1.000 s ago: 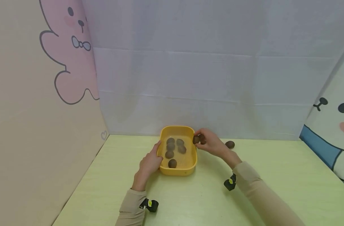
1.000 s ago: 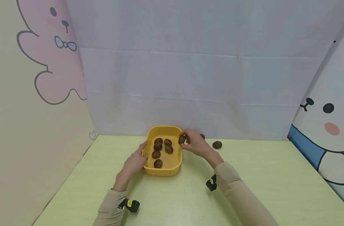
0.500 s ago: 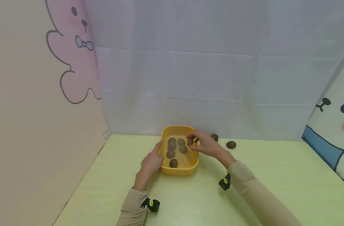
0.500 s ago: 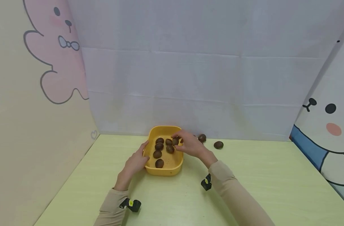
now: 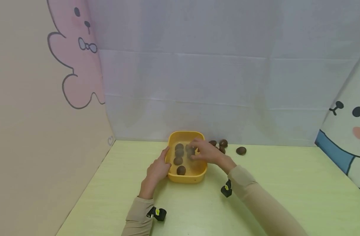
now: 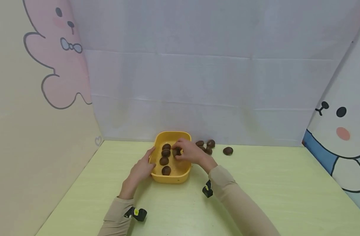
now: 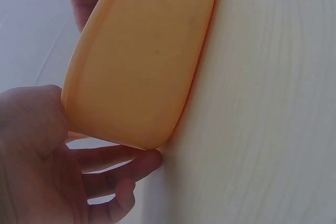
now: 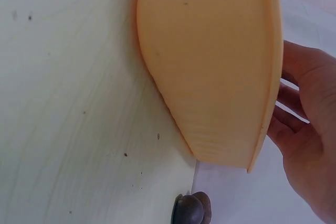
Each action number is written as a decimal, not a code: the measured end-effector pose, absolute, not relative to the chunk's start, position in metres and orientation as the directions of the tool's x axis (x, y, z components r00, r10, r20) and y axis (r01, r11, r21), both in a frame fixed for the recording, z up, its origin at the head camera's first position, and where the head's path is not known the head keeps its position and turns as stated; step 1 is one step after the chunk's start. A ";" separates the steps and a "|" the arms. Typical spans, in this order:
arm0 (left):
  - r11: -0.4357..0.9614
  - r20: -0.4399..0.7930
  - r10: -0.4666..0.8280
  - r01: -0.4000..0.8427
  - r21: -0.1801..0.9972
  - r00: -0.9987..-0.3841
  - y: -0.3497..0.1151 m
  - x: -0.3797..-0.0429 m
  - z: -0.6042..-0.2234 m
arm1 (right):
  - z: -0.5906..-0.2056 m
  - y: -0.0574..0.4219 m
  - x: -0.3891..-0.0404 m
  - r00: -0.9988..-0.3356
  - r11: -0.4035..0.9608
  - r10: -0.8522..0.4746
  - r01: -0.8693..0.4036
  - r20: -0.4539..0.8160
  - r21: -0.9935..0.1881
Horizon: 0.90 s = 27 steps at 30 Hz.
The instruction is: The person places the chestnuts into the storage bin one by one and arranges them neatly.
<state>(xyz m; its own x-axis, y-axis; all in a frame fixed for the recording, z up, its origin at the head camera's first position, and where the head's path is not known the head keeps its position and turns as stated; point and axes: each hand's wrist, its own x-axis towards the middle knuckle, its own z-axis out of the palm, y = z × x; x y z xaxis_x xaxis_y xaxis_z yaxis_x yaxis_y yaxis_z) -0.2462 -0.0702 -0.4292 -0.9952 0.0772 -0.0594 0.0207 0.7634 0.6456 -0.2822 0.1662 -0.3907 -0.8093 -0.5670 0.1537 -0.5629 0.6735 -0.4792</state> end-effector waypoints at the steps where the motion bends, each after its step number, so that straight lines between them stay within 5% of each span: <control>1: 0.764 -0.058 0.077 0.022 0.645 -0.995 -0.071 -0.246 -0.429 | -0.392 0.165 -0.283 -0.805 0.675 -0.577 -0.566 0.141 -0.472; 27: 0.759 -0.027 0.095 0.055 0.649 -0.995 -0.067 -0.244 -0.430 | -0.403 0.143 -0.289 -0.709 0.672 -0.703 -0.687 0.052 -0.278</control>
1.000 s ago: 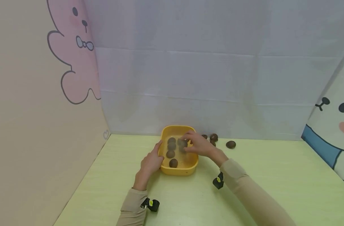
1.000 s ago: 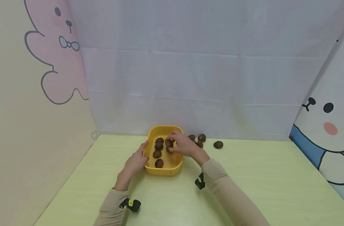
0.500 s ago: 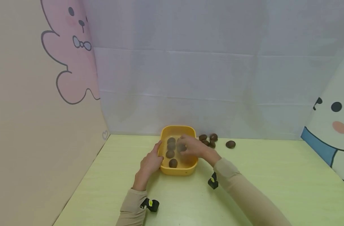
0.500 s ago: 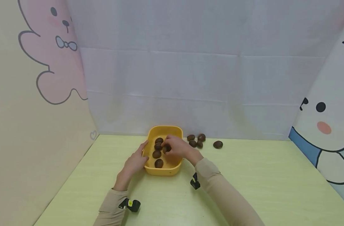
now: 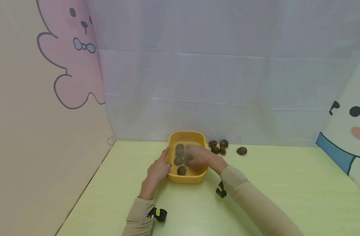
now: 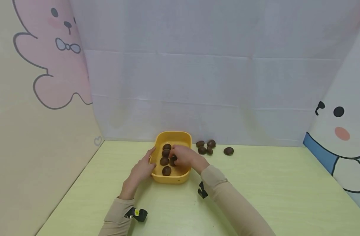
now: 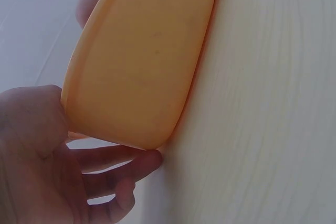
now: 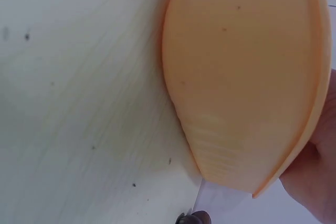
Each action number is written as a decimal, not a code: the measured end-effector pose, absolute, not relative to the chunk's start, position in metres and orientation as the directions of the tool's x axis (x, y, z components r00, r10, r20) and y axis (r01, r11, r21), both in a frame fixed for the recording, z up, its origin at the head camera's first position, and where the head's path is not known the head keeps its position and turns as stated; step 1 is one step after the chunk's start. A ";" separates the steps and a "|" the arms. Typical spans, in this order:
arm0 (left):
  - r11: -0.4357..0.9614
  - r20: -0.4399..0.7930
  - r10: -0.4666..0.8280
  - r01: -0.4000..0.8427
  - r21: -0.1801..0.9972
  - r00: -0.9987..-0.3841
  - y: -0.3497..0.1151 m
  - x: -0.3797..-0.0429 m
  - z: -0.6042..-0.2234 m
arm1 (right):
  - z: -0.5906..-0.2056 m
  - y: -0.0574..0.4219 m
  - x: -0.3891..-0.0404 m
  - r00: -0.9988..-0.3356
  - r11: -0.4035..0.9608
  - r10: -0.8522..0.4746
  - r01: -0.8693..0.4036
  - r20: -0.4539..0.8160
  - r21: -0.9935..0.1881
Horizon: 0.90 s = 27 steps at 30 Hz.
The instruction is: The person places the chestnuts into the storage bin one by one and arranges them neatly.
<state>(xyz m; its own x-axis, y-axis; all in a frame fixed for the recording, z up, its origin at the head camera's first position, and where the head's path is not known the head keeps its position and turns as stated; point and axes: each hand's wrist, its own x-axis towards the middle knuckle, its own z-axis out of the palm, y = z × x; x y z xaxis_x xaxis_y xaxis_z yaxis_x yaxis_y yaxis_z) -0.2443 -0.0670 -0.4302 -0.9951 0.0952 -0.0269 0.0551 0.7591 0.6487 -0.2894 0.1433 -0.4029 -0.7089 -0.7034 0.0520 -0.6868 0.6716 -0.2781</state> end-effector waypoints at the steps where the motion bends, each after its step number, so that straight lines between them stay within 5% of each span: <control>1: 0.759 -0.027 0.094 0.054 0.649 -0.995 -0.067 -0.244 -0.430 | -0.403 0.144 -0.289 -0.710 0.672 -0.703 -0.685 0.050 -0.283; 27: 0.766 -0.044 0.078 0.032 0.642 -0.996 -0.070 -0.244 -0.431 | -0.361 0.203 -0.273 -0.831 0.689 -0.484 -0.556 0.275 -0.466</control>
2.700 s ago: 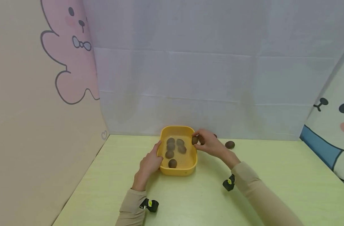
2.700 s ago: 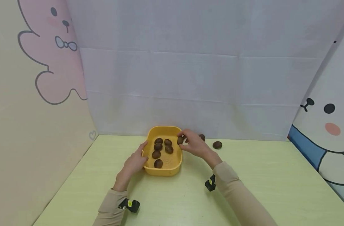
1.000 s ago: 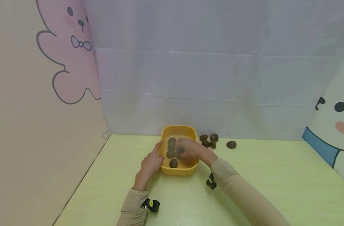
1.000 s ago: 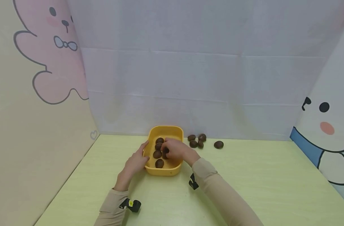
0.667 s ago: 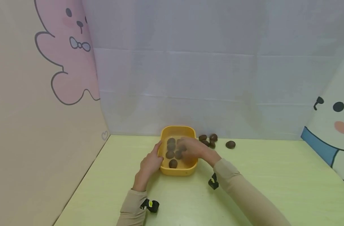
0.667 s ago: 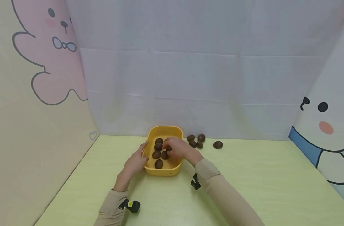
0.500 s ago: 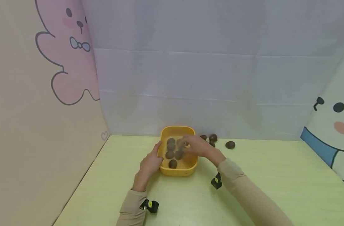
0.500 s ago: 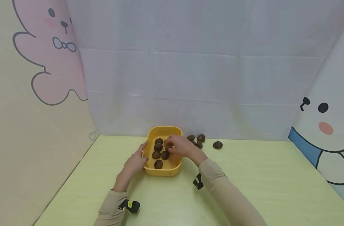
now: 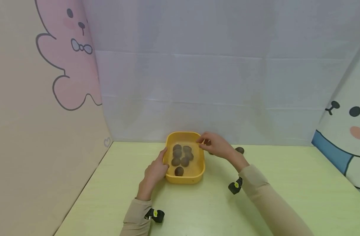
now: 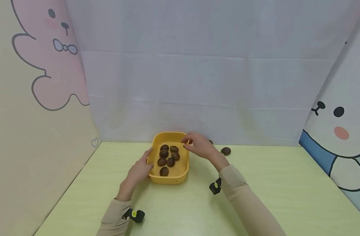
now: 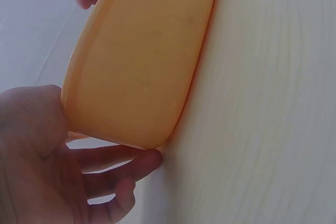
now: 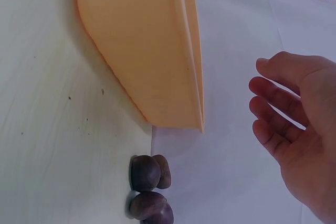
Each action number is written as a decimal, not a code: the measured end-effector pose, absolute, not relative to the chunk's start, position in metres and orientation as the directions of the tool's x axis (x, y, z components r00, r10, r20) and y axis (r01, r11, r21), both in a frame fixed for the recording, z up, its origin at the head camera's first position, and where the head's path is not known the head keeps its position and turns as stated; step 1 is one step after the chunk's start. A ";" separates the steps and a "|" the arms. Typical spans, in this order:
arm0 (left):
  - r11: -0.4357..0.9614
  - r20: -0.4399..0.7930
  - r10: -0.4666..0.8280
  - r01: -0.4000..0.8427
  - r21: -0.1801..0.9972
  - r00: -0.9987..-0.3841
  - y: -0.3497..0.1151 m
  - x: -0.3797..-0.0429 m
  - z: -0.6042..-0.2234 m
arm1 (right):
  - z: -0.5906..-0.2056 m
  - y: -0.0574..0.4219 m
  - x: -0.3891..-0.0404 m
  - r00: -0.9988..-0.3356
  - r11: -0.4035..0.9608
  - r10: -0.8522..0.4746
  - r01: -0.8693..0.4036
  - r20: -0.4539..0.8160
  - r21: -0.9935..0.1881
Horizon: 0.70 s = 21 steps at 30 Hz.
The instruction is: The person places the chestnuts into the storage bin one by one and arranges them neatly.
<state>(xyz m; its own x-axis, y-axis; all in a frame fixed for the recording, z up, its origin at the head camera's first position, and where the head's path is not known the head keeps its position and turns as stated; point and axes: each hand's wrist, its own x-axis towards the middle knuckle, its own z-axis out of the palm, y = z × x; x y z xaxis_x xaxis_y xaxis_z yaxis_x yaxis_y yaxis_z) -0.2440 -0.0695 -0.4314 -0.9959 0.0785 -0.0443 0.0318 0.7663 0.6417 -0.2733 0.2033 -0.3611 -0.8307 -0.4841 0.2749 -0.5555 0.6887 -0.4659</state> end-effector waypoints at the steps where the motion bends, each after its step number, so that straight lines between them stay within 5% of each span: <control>1: 0.766 -0.044 0.079 0.032 0.642 -0.996 -0.070 -0.244 -0.431 | -0.361 0.206 -0.274 -0.832 0.685 -0.478 -0.554 0.283 -0.473; 21: 0.761 -0.043 0.075 0.030 0.648 -0.996 -0.071 -0.241 -0.429 | -0.386 0.251 -0.283 -0.902 0.704 -0.343 -0.432 0.262 -0.564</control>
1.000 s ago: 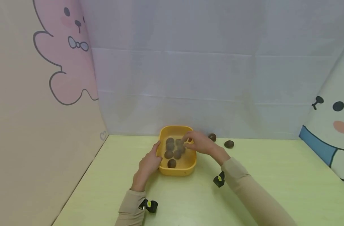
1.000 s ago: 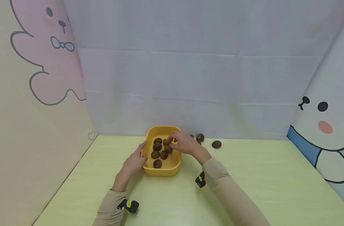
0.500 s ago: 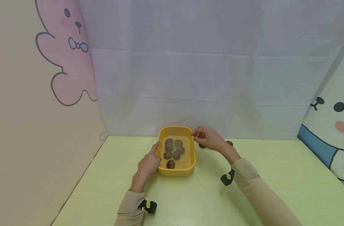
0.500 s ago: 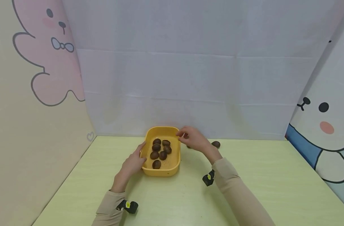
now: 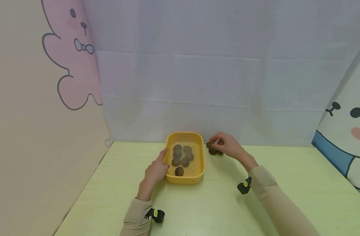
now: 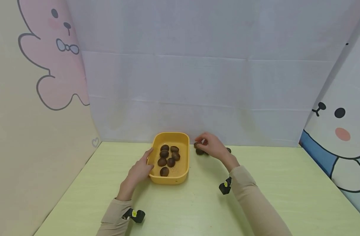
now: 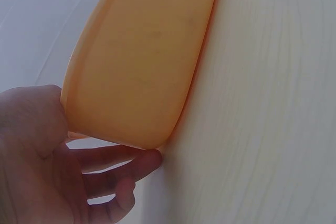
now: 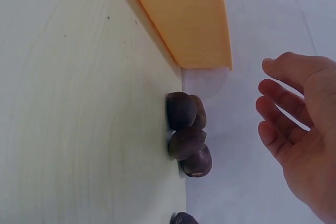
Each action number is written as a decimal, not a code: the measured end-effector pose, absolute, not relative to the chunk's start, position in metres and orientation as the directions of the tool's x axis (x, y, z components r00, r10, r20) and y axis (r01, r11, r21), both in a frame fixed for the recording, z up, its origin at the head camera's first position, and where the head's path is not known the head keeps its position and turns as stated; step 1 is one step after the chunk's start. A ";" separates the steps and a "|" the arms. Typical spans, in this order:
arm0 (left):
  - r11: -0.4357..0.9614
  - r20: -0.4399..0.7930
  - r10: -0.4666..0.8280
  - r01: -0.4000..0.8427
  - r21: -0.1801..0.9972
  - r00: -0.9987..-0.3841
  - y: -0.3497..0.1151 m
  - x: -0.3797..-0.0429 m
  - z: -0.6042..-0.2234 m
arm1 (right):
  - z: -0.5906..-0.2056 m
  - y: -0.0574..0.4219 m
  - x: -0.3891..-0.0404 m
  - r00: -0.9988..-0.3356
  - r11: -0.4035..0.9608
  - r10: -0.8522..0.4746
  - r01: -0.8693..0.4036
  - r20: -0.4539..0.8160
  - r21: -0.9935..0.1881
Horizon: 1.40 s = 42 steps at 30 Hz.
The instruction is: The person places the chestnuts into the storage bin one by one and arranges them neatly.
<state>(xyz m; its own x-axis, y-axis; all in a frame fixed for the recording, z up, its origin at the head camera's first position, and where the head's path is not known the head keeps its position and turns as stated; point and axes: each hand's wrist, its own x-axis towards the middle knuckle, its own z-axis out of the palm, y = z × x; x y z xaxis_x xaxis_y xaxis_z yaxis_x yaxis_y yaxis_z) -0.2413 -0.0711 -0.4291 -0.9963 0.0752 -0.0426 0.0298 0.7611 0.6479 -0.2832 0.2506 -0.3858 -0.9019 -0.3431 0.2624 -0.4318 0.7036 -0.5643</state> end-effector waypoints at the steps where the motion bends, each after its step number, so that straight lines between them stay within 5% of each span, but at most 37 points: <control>1: 0.760 -0.045 0.075 0.028 0.649 -0.996 -0.071 -0.241 -0.429 | -0.388 0.253 -0.284 -0.905 0.703 -0.340 -0.425 0.256 -0.569; 27: 0.764 -0.054 0.080 0.027 0.645 -0.995 -0.070 -0.242 -0.428 | -0.431 0.293 -0.289 -0.860 0.639 -0.390 -0.510 0.329 -0.576; 42: 0.758 -0.047 0.087 0.035 0.652 -0.995 -0.071 -0.239 -0.427 | -0.440 0.288 -0.291 -0.946 0.771 -0.273 -0.325 0.177 -0.548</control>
